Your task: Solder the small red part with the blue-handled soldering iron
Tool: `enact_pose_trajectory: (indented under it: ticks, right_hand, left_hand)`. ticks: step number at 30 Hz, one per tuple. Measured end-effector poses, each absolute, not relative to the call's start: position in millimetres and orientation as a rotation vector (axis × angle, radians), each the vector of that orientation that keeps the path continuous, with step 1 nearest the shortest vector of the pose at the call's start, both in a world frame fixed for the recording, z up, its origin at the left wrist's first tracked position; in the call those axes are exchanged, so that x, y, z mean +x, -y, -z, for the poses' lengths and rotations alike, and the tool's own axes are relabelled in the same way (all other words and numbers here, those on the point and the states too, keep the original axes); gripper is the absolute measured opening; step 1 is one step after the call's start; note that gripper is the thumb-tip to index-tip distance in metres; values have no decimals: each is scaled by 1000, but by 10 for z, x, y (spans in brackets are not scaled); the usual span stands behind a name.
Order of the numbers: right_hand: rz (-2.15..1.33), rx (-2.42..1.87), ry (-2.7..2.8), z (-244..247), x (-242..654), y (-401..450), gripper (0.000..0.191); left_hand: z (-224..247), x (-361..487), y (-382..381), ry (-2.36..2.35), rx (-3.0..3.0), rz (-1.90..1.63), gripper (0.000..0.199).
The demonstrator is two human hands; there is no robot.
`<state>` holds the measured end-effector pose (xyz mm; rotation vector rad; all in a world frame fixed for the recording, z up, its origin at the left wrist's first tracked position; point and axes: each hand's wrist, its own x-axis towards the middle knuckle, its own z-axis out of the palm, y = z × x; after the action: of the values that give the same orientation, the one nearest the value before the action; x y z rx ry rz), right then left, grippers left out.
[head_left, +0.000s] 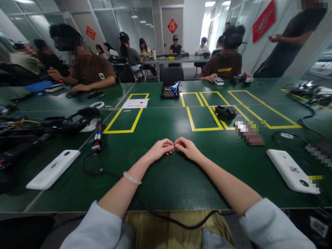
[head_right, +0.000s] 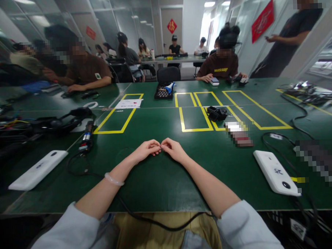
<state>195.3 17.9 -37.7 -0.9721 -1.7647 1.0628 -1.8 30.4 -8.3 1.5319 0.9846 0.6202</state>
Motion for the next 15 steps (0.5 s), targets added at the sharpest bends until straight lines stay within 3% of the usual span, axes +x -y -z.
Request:
enact_pose_trajectory:
  ticks: [15]
  right_hand:
    - [-1018,-1029,1837,263,1954,-137,18]
  left_hand:
    - [39,11,-262,-986,1690,-710,29]
